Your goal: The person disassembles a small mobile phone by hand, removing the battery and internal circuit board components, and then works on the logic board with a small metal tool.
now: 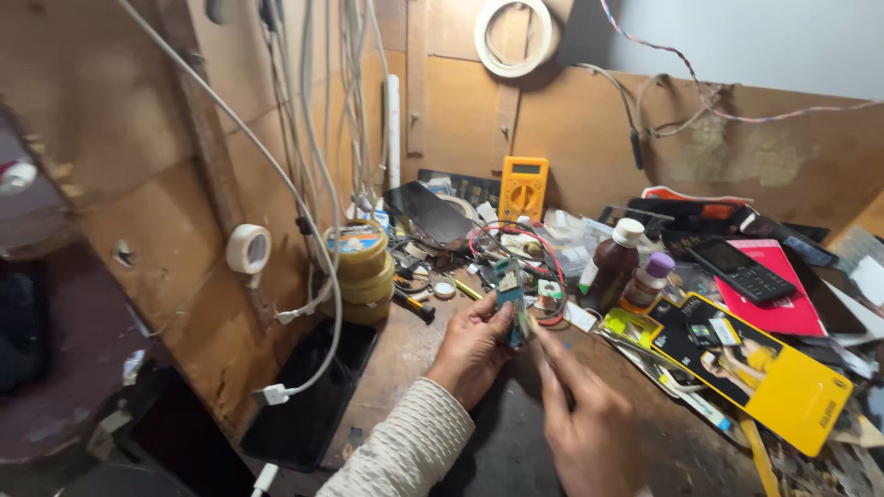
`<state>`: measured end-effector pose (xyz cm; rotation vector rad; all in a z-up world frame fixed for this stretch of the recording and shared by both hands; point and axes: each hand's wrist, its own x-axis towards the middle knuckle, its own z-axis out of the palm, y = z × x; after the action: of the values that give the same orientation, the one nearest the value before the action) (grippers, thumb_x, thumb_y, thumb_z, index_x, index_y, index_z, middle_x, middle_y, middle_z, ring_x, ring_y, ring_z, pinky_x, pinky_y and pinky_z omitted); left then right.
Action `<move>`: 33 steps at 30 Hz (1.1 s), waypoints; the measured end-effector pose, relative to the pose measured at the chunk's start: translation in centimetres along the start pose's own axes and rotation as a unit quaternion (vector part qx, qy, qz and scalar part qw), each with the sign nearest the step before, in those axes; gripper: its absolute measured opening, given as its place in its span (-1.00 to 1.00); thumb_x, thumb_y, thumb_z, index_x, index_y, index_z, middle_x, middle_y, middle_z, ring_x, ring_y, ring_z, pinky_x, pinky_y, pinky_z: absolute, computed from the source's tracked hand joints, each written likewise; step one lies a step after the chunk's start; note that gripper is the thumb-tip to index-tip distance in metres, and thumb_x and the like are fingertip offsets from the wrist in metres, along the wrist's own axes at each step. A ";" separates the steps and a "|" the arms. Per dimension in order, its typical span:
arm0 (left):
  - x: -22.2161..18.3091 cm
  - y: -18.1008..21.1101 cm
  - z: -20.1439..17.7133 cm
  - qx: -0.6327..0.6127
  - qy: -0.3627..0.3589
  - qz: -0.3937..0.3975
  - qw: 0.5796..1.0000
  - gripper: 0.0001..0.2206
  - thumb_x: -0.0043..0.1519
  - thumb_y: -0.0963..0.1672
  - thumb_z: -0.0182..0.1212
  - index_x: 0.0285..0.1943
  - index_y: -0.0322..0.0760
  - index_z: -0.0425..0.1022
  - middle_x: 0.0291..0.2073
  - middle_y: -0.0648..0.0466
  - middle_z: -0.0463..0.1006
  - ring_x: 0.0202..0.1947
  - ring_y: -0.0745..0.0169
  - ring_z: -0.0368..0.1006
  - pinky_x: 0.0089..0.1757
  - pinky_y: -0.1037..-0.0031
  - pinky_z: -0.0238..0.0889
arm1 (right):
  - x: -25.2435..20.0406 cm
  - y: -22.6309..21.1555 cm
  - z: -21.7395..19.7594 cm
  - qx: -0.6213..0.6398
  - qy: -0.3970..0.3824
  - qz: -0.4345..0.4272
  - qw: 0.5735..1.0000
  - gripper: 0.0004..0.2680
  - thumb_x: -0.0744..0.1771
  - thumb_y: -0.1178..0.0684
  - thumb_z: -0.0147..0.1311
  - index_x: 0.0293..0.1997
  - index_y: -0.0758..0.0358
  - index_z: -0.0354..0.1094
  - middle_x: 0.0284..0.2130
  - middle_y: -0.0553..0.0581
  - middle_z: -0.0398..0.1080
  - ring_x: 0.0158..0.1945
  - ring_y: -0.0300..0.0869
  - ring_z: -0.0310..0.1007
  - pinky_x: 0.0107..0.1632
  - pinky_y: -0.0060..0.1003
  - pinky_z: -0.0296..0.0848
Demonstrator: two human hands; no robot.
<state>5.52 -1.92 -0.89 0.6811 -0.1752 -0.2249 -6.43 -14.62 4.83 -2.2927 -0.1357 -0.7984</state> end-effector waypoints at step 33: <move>-1.1 -1.3 2.2 0.264 0.106 0.126 0.950 -0.79 0.22 -0.22 0.30 0.01 -0.47 0.60 -0.37 0.11 0.66 -0.44 0.51 0.50 -0.38 0.61 0.39 | -0.6 0.1 -1.2 -0.083 -0.048 0.058 0.994 -0.74 0.32 0.03 0.10 0.13 -0.08 0.50 -0.26 0.27 0.57 -0.25 0.17 0.54 -0.20 0.02 0.46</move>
<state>3.76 -3.93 -0.19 1.1986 -0.1141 0.1519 -7.49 -15.41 5.18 -2.4717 0.0228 -0.6611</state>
